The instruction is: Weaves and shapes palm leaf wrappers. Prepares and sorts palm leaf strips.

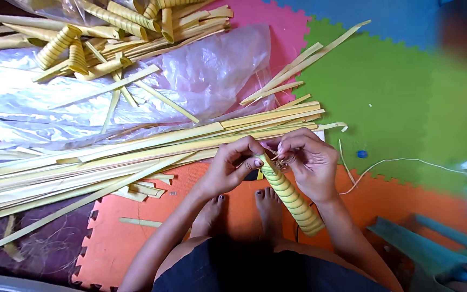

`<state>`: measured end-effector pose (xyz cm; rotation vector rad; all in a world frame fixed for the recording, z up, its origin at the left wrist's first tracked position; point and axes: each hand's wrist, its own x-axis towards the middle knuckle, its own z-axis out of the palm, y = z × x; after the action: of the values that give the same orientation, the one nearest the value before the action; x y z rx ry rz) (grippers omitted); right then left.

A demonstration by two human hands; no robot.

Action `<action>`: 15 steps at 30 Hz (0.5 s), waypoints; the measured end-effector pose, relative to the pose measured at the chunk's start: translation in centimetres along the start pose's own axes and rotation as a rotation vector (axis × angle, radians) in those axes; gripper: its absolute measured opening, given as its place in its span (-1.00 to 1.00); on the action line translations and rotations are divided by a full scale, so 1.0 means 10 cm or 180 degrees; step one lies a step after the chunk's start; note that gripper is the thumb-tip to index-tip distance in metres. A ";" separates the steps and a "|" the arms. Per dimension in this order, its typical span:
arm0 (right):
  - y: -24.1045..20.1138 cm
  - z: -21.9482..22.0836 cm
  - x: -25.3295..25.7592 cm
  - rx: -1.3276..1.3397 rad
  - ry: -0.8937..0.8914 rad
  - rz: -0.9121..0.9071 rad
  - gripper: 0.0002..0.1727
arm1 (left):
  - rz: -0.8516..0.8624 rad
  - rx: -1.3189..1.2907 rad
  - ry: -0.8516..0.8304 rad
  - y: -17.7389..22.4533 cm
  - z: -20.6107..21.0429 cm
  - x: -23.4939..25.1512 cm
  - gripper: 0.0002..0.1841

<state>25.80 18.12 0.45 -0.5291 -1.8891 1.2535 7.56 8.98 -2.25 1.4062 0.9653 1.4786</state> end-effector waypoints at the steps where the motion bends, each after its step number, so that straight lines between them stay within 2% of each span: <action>1: -0.03 0.02 0.00 -0.0102 0.0008 -0.0050 -0.98 | 0.0035 -0.0024 0.0024 0.00 0.00 -0.01 -0.96; 8: -0.11 0.05 -0.01 -0.0716 0.0041 -0.0405 -0.95 | 0.0046 -0.0093 0.0182 0.04 0.04 -0.03 -0.97; 15: -0.13 0.12 0.02 -0.0865 0.0082 -0.0651 -0.95 | -0.0047 -0.0050 0.0310 0.12 0.05 -0.01 -0.98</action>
<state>24.80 17.01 1.43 -0.4752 -2.0474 0.8607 7.94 8.42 -1.11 1.3233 1.0196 1.5523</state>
